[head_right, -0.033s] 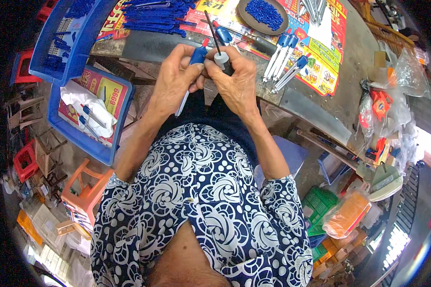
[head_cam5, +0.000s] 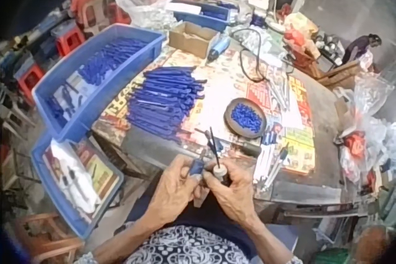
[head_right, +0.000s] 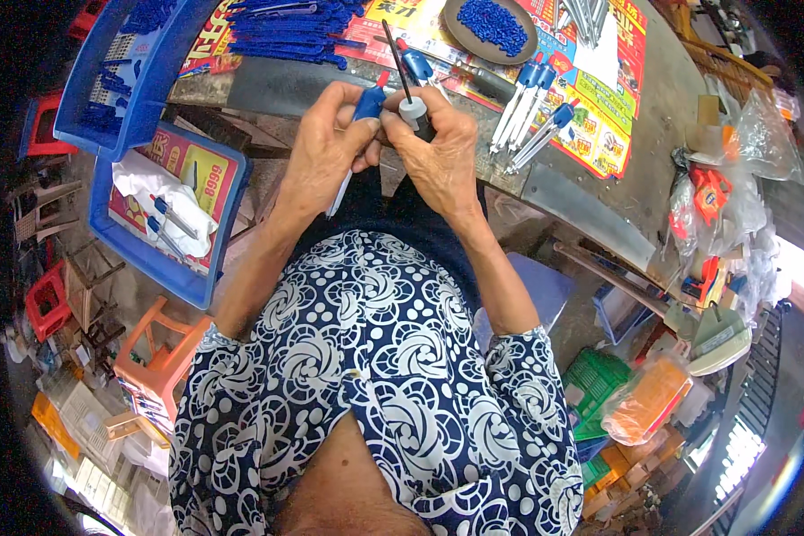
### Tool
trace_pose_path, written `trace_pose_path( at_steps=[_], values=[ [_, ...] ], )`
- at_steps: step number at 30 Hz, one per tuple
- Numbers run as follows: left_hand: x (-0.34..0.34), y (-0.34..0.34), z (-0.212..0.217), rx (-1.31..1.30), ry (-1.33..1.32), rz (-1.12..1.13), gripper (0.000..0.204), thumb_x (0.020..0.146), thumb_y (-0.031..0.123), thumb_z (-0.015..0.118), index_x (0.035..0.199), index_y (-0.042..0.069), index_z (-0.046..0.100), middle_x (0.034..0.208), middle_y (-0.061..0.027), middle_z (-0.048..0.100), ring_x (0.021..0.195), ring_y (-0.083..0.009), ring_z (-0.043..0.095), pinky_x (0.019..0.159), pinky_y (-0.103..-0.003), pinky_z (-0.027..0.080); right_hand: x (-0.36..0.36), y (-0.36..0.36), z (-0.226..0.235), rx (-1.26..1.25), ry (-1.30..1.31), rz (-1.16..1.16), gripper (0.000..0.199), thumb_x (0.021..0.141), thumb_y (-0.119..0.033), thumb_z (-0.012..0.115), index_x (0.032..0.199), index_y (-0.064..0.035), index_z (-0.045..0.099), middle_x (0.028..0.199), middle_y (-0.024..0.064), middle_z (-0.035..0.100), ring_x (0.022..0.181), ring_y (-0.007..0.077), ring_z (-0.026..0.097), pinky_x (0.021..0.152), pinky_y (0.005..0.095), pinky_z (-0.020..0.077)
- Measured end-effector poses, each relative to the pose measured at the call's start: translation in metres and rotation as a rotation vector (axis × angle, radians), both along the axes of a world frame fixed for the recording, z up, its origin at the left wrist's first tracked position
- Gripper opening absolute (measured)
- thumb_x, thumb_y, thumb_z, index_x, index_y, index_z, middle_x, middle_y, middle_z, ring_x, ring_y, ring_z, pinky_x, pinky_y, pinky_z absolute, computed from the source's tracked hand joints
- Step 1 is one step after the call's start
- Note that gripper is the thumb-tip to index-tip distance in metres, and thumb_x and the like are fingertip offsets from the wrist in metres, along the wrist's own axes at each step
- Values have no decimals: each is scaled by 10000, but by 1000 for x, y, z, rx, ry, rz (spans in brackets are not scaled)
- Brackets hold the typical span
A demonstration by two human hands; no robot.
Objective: Assembling drafting compasses by inserting metal rods and components into plastic handles at a manual workstation.
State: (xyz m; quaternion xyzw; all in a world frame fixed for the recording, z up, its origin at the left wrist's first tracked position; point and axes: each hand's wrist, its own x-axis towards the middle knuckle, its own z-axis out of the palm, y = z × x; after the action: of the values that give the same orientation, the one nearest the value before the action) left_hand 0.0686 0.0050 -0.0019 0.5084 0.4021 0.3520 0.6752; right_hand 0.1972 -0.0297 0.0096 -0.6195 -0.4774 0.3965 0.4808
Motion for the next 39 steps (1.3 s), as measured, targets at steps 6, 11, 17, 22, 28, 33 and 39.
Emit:
trace_pose_path(
  at_steps=[6,11,17,22,28,33,39],
  values=[
    [1,-3,2,49,60,24,161,828,26,478,980,-6,436,655,-37,526,526,-59,467,443,-179,368,-7,0,-1,48,8,-64,89,778,-84,623,835,-21,596,676,0,583,602,38,529,548,182,449],
    [2,-5,0,99,113,36,177,826,10,461,998,4,421,716,-39,529,576,-70,481,513,-202,403,-12,0,-4,97,-83,-129,85,772,-89,633,810,-22,596,634,-12,573,562,35,518,509,178,430],
    [3,-7,0,301,229,40,193,819,-3,434,1010,-11,405,752,-68,533,591,-94,489,538,-234,414,-17,-1,3,122,-37,-153,90,766,-96,638,796,-25,591,588,-15,557,527,29,498,479,180,400],
    [3,-9,6,211,169,37,259,771,-28,439,1020,1,375,765,-242,540,729,-414,545,616,-428,411,-17,1,-3,145,-175,-171,84,767,-95,628,794,-28,584,566,-8,544,512,31,489,468,189,392],
    [2,-9,-2,315,160,42,270,764,-40,441,1021,4,369,763,-258,532,750,-435,532,619,-445,402,-16,2,-11,294,-350,-164,71,762,-76,601,780,-23,557,562,11,501,518,48,453,466,220,375],
    [2,-10,-4,410,234,63,194,817,18,445,1008,9,414,718,-97,535,578,-103,488,526,-265,417,-15,5,-17,291,-334,-156,63,762,-70,581,775,-19,546,569,15,493,523,53,442,468,222,369],
    [0,-6,-4,403,284,45,207,813,16,449,1018,9,425,715,-101,540,554,-115,499,508,-272,417,-13,7,-9,73,-108,-118,86,753,-74,567,773,3,534,566,20,506,512,62,455,461,233,381]
  ],
)
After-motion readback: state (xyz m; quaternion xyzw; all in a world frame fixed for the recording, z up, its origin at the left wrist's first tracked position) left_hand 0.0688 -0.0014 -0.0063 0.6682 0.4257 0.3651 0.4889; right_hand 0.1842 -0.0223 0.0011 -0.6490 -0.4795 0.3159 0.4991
